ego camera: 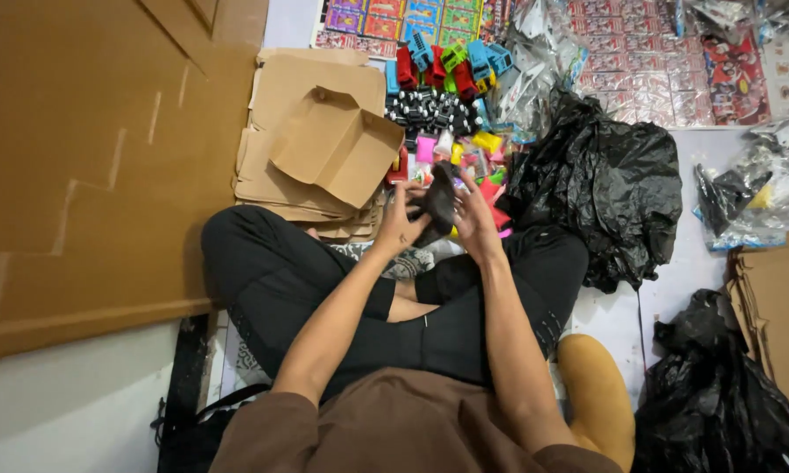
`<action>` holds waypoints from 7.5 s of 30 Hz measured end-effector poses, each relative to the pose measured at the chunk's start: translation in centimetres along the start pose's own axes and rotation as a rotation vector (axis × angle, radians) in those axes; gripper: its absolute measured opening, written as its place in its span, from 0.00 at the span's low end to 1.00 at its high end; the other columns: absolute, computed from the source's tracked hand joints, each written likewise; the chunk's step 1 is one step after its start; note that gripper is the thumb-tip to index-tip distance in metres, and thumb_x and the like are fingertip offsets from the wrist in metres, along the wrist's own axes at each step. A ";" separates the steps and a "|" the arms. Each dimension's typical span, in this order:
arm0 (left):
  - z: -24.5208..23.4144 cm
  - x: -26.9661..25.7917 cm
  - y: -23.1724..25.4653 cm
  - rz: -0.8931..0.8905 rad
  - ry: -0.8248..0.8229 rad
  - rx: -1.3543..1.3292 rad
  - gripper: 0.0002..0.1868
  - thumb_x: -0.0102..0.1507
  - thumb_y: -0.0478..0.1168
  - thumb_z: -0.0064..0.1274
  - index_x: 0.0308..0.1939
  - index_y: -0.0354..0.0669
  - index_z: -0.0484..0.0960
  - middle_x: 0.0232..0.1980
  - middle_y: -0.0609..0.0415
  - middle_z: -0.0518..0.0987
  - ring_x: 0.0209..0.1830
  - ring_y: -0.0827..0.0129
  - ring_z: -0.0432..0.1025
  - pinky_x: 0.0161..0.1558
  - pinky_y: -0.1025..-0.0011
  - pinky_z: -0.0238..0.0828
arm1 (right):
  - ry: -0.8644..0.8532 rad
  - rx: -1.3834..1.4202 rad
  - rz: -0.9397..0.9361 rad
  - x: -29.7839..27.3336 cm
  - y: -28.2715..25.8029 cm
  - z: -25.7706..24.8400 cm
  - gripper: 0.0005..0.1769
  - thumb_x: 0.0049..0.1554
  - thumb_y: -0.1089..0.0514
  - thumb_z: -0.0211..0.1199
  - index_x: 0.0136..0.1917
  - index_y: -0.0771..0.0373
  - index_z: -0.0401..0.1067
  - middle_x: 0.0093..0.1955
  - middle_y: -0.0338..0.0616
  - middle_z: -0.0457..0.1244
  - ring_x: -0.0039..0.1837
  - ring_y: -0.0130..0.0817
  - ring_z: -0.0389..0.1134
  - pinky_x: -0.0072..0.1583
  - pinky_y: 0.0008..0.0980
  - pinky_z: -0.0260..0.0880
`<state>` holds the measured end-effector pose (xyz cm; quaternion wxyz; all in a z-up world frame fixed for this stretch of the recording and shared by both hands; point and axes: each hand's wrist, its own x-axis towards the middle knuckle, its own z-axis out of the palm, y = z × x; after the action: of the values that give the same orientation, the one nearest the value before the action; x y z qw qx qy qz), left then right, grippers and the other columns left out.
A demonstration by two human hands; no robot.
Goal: Packing small toy cars into individual cardboard boxes and then placing the boxes into a larger plastic bag.
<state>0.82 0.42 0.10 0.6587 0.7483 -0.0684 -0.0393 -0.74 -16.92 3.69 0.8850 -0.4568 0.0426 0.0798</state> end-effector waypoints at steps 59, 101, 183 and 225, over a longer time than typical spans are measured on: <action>-4.9 4.1 0.2 0.132 0.003 0.159 0.16 0.61 0.26 0.40 0.46 0.49 0.75 0.51 0.50 0.77 0.60 0.53 0.72 0.64 0.56 0.66 | 0.363 -1.197 -0.741 14.2 -2.3 -4.2 0.14 0.57 0.61 0.68 0.57 0.54 0.78 0.50 0.46 0.67 0.55 0.46 0.70 0.55 0.38 0.73; -4.6 4.2 3.6 -0.171 0.324 -0.333 0.24 0.70 0.55 0.52 0.65 0.49 0.74 0.61 0.45 0.76 0.56 0.64 0.74 0.56 0.66 0.76 | 0.119 -1.058 -0.462 15.4 1.3 -2.1 0.07 0.61 0.59 0.67 0.54 0.55 0.80 0.51 0.43 0.71 0.54 0.40 0.74 0.53 0.33 0.74; -6.1 7.3 1.8 -0.306 0.399 -0.900 0.24 0.66 0.46 0.60 0.61 0.45 0.69 0.52 0.54 0.70 0.45 0.61 0.77 0.53 0.61 0.83 | 0.520 -1.327 -1.025 15.1 -0.1 0.0 0.11 0.56 0.68 0.67 0.50 0.57 0.80 0.48 0.43 0.69 0.50 0.41 0.72 0.53 0.34 0.71; 0.1 -3.0 12.0 0.072 0.278 -0.893 0.22 0.74 0.44 0.42 0.71 0.46 0.63 0.67 0.38 0.72 0.70 0.61 0.65 0.70 0.64 0.61 | 0.148 0.568 0.016 -3.8 -0.6 7.0 0.22 0.65 0.56 0.58 0.70 0.67 0.68 0.73 0.69 0.58 0.73 0.58 0.62 0.71 0.44 0.66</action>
<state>-2.74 -0.70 11.85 0.9201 0.3869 0.0182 0.0586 -4.34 -11.93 8.84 0.9713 -0.1948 0.1312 0.0382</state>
